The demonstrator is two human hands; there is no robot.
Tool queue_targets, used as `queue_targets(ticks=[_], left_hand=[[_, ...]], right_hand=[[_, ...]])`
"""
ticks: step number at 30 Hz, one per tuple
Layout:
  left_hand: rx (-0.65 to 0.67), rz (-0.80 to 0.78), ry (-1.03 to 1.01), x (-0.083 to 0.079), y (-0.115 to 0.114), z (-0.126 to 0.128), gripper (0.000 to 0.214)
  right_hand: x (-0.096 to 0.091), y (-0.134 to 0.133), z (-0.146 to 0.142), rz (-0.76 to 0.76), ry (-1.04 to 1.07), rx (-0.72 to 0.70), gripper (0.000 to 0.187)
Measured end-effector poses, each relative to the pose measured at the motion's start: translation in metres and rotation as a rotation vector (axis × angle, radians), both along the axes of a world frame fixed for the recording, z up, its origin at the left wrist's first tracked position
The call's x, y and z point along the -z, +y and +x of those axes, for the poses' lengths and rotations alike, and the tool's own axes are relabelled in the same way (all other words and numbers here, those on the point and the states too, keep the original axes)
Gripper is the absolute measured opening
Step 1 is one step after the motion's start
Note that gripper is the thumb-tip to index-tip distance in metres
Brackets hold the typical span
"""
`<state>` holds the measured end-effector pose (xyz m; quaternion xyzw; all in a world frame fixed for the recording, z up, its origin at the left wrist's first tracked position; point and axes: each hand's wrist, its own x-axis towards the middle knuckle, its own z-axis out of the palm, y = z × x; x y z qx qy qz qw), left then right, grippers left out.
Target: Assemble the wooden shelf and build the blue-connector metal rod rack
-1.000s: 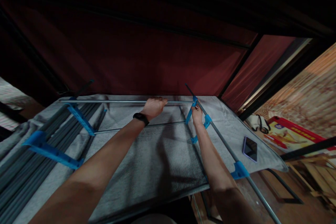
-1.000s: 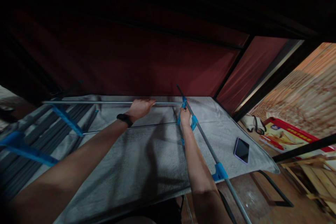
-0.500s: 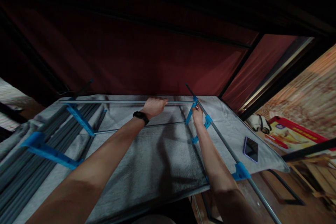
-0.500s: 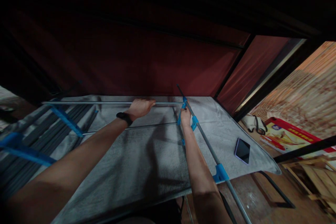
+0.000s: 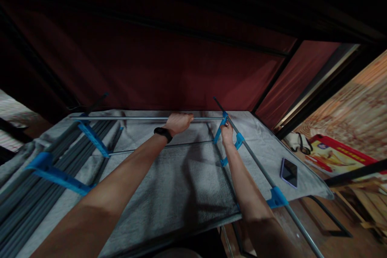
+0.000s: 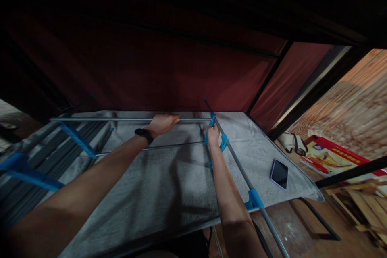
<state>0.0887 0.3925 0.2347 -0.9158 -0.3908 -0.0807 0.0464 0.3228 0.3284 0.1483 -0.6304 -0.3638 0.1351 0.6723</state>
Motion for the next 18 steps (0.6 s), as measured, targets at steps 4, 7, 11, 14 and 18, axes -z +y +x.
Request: queue_targets(ticks=[4, 7, 11, 14, 18], left_hand=[[0.008, 0.013, -0.013, 0.002, 0.0, 0.0, 0.043], [0.031, 0.041, -0.024, 0.004, 0.0, 0.0, 0.042], [0.054, 0.081, -0.034, 0.005, -0.003, -0.001, 0.042], [0.082, 0.123, -0.072, 0.006, -0.006, -0.004, 0.04], [0.077, 0.218, -0.114, 0.008, -0.011, -0.011, 0.034]], right_hand=[[0.01, 0.006, 0.007, 0.013, -0.017, -0.021, 0.064], [0.015, 0.009, 0.012, 0.024, -0.05, -0.033, 0.064], [0.013, 0.01, 0.016, 0.044, -0.108, -0.011, 0.056], [0.007, 0.008, 0.015, 0.039, -0.157, -0.01, 0.049], [-0.003, 0.003, 0.011, -0.005, -0.202, -0.001, 0.041]])
